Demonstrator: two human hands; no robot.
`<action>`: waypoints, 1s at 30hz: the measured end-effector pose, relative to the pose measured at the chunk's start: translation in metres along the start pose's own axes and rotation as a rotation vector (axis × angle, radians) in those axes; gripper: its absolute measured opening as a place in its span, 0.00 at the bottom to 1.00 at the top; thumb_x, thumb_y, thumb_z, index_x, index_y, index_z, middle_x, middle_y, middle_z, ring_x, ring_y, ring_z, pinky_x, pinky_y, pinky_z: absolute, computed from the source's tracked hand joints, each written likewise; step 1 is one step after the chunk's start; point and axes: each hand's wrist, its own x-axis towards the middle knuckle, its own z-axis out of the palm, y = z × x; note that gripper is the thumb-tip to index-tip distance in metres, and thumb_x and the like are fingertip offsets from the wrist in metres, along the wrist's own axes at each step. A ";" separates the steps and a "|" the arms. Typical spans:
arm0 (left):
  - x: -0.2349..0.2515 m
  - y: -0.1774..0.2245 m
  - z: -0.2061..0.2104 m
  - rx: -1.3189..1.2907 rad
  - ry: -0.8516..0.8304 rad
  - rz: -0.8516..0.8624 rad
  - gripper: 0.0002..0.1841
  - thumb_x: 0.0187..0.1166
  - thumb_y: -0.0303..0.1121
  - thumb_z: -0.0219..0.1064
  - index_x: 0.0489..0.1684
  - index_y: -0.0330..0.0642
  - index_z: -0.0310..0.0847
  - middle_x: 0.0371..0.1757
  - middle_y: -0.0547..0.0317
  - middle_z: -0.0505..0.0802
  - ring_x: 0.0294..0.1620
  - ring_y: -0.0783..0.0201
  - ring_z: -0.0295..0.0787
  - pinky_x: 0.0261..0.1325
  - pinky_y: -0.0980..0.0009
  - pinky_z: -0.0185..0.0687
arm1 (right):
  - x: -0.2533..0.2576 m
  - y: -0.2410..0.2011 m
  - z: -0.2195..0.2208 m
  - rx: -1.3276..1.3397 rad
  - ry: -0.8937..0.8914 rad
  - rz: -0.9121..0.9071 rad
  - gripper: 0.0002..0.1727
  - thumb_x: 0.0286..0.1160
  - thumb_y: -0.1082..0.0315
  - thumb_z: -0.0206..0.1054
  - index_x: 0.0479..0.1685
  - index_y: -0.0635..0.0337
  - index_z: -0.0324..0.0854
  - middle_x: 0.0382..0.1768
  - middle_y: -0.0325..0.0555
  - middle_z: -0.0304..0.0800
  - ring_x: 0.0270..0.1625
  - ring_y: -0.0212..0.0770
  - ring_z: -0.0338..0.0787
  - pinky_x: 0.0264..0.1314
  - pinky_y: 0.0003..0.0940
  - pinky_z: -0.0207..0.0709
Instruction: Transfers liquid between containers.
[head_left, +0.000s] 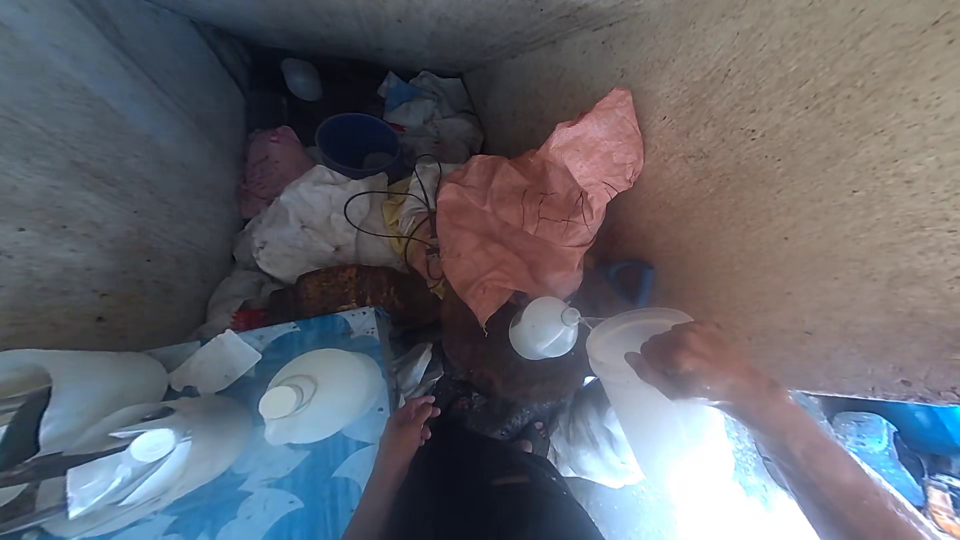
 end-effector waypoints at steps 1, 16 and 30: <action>-0.001 0.000 0.000 -0.002 0.000 -0.001 0.15 0.91 0.31 0.54 0.65 0.37 0.82 0.42 0.55 0.96 0.20 0.71 0.81 0.23 0.77 0.74 | 0.000 -0.001 0.000 0.003 0.000 0.000 0.32 0.88 0.48 0.49 0.06 0.50 0.62 0.07 0.38 0.63 0.12 0.40 0.72 0.16 0.40 0.60; 0.000 0.000 -0.001 -0.007 0.001 -0.003 0.15 0.91 0.32 0.54 0.63 0.38 0.83 0.42 0.56 0.96 0.20 0.71 0.81 0.22 0.77 0.73 | 0.004 -0.003 0.002 -0.012 -0.030 -0.005 0.32 0.89 0.48 0.48 0.07 0.50 0.62 0.07 0.38 0.64 0.12 0.41 0.73 0.16 0.40 0.61; -0.002 0.000 0.001 0.016 -0.003 0.008 0.15 0.91 0.32 0.54 0.65 0.38 0.83 0.43 0.56 0.96 0.22 0.71 0.82 0.23 0.76 0.74 | 0.005 0.000 0.001 -0.002 -0.027 -0.008 0.32 0.88 0.48 0.49 0.07 0.50 0.62 0.07 0.38 0.64 0.12 0.41 0.73 0.16 0.40 0.61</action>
